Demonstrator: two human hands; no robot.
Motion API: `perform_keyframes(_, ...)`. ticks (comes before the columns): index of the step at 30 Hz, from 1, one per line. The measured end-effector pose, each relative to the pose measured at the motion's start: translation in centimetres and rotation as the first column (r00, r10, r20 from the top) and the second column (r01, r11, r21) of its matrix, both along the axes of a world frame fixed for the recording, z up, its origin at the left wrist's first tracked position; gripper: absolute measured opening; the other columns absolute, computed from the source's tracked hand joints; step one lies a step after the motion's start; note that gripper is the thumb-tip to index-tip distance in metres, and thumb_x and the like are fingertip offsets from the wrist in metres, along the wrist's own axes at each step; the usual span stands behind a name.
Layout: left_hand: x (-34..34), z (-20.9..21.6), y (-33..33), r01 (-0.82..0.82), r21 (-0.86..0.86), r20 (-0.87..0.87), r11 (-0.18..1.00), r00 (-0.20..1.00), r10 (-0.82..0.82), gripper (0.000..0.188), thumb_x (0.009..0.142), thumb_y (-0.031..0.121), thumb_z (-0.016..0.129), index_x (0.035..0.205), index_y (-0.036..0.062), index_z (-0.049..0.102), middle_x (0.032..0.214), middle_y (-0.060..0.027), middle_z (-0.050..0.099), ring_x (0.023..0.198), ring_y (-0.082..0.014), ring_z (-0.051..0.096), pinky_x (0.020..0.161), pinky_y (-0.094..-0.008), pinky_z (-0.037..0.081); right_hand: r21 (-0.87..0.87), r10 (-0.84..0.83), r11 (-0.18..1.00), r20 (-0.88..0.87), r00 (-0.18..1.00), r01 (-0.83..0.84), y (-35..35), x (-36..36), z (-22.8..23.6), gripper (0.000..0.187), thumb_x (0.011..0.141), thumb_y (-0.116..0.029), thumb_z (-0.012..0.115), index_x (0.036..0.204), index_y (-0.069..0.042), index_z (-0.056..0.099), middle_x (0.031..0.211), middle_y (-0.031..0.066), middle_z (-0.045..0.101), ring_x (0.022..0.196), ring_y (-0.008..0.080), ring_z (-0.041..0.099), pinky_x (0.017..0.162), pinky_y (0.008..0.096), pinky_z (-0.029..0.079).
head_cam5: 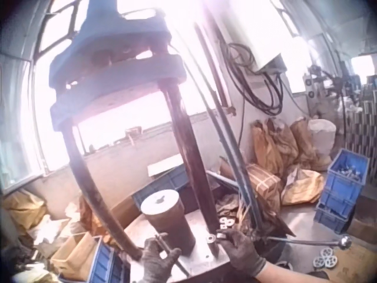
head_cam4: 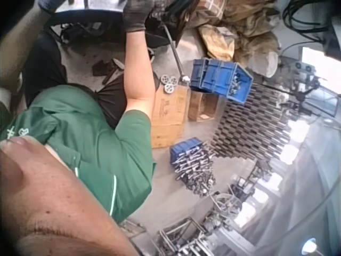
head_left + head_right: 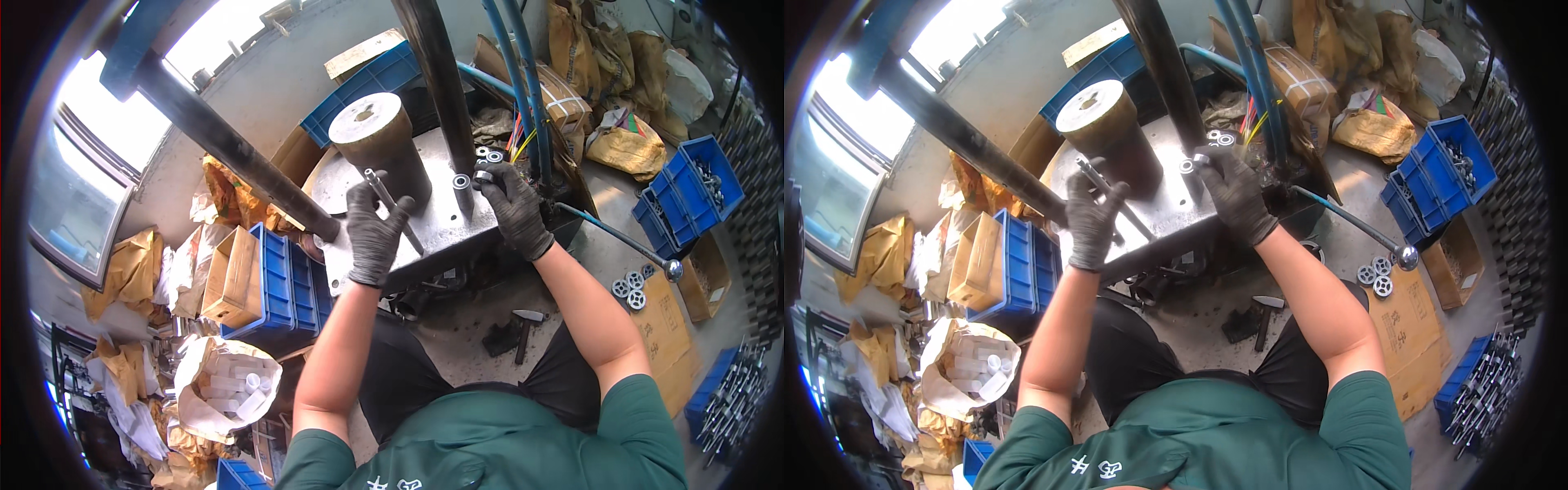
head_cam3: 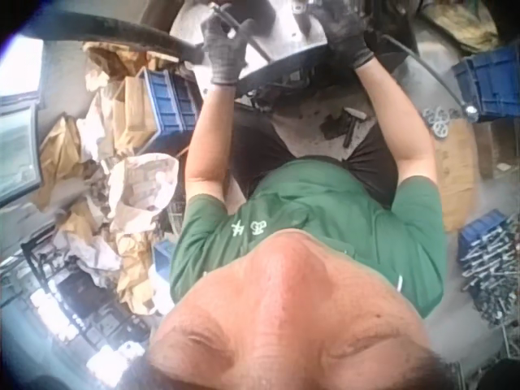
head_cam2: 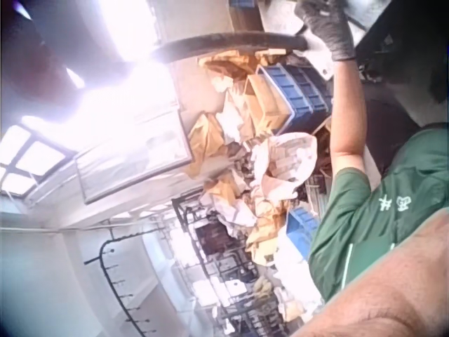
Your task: Operating a vertical press machine to assemble or stamp metal components.
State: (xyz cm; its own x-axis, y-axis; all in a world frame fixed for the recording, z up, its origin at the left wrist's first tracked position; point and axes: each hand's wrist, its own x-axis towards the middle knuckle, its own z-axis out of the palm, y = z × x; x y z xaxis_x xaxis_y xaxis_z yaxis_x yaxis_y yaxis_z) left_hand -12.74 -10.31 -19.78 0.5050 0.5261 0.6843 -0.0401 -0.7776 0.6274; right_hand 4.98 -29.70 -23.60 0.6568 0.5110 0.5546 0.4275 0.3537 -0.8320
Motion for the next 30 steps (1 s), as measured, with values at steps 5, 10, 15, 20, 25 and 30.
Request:
perform_keyframes(5,1.2,-8.7,-3.1,0.132,-0.296,-0.047,0.946,0.987,-0.153,0.022,0.109,0.018,0.067,0.125,0.0036,0.064,0.094,-0.0111,0.071,0.091,-0.0209,0.073,0.083,-0.0383,0.058,0.13,0.135,0.988,-0.488,0.862,-0.081,0.2,-0.2,0.5,0.031,0.11,-0.011,0.057,0.139,-0.001,0.054,0.128,0.0141,0.066,0.116,0.0272,0.075,0.101,0.0412,0.064)
perform_keyframes(10,-0.5,-10.2,-6.4,0.291,-0.531,-0.054,0.796,0.926,-0.374,0.02,0.109,0.019,0.068,0.118,0.0024,0.063,0.078,-0.0079,0.068,0.07,-0.017,0.069,0.065,-0.0371,0.058,0.313,0.297,0.942,-0.607,0.737,-0.121,-0.8,-1.5,1.7,0.045,0.11,-0.01,0.056,0.153,-0.001,0.047,0.135,0.0161,0.065,0.125,0.0351,0.072,0.109,0.049,0.06)
perform_keyframes(15,0.3,-10.5,-7.7,0.269,-0.467,-0.175,0.842,0.905,-0.387,0.022,0.1,0.016,0.077,0.114,0.0005,0.073,0.077,-0.0078,0.068,0.068,-0.0153,0.063,0.068,-0.0353,0.053,0.379,0.305,0.919,-0.517,0.799,-0.106,-2.2,-1.9,2.8,0.044,0.113,-0.015,0.054,0.154,0.0,0.047,0.141,0.0189,0.064,0.131,0.0353,0.068,0.113,0.0487,0.056)
perform_keyframes(20,0.4,-11.7,-7.9,0.379,-0.67,-0.015,0.639,0.853,-0.522,0.028,0.101,0.018,0.075,0.119,-0.002,0.072,0.087,-0.0129,0.07,0.08,-0.0155,0.065,0.075,-0.0345,0.054,0.419,0.33,0.9,-0.469,0.819,-0.123,-3.0,-1.6,2.4,0.04,0.114,-0.014,0.051,0.15,0.001,0.051,0.143,0.0201,0.064,0.135,0.0354,0.066,0.117,0.048,0.053)
perform_keyframes(25,0.5,-12.0,-8.2,0.374,-0.7,0.021,0.609,0.862,-0.506,0.025,0.099,0.013,0.075,0.12,-0.0013,0.071,0.095,-0.0096,0.07,0.087,-0.0112,0.062,0.079,-0.0314,0.054,0.532,0.403,0.844,-0.538,0.74,-0.073,-3.4,-1.0,2.0,0.037,0.112,-0.011,0.053,0.149,-0.004,0.053,0.143,0.0208,0.063,0.137,0.0341,0.063,0.122,0.0547,0.049)
perform_keyframes(30,0.3,-11.9,-8.5,0.339,-0.735,0.014,0.587,0.873,-0.488,0.024,0.096,0.005,0.077,0.118,0.0027,0.068,0.096,-0.0018,0.066,0.084,-0.0089,0.058,0.078,-0.0287,0.053,0.495,0.366,0.864,-0.499,0.786,-0.088,-4.2,-1.5,2.3,0.047,0.105,-0.017,0.068,0.149,-0.007,0.054,0.143,0.0195,0.064,0.134,0.033,0.065,0.119,0.0545,0.052)
